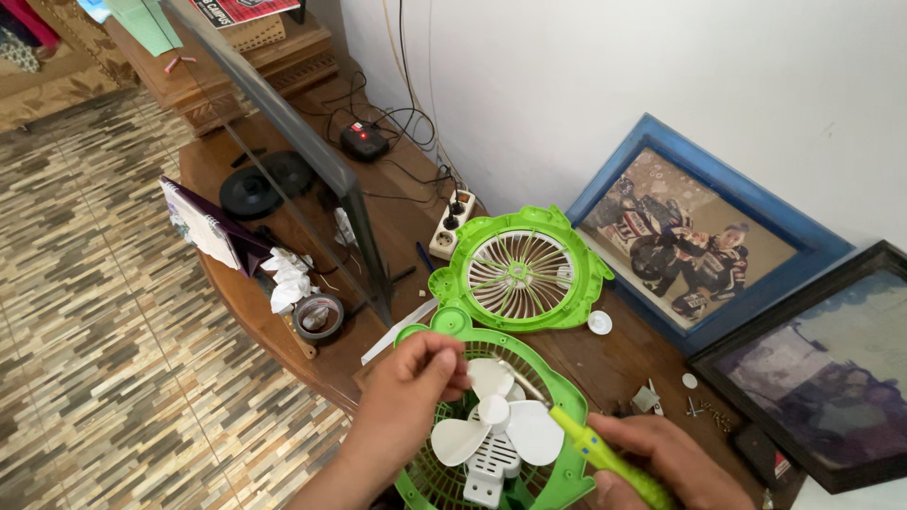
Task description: The person repairs a green frog-shaped electric fan by applying electrical tape to the motor wires, inserting the fan blade into the motor housing, and securing it with a screwdriver. The person uses electrical tape, a screwdriver, and handles the fan blade and motor housing throughout the process.
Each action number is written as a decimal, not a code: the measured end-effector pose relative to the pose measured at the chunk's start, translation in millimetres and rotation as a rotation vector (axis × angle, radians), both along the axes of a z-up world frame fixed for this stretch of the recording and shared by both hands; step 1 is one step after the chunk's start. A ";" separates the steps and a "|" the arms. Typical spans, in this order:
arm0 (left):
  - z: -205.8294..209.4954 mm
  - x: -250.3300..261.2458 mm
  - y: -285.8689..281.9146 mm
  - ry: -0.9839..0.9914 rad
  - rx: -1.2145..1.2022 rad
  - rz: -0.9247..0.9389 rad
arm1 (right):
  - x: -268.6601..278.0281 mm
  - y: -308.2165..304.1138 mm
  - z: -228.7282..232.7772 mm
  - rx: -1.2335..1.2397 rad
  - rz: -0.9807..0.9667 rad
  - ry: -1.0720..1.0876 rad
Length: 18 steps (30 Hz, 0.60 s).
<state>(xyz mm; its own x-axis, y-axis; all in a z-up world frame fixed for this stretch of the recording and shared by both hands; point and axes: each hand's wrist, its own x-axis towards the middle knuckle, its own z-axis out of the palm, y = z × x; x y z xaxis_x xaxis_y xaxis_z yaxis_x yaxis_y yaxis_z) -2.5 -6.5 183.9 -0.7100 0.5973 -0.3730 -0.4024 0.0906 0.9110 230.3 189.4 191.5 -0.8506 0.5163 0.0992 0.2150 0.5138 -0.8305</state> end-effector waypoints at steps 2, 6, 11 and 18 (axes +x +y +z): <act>-9.3 1.5 -4.9 0.175 -0.252 -0.071 | 5.7 3.8 1.6 -0.062 -0.009 -0.025; -23.5 15.3 -12.8 0.377 -0.604 -0.270 | 5.9 19.9 -3.6 -0.108 0.010 -0.033; -25.0 32.0 -11.5 0.417 -0.690 -0.433 | -10.7 38.7 -10.6 -0.091 0.172 -0.116; -13.8 28.2 -11.1 0.525 -0.677 -0.645 | -77.4 34.0 3.5 -0.087 0.231 -0.285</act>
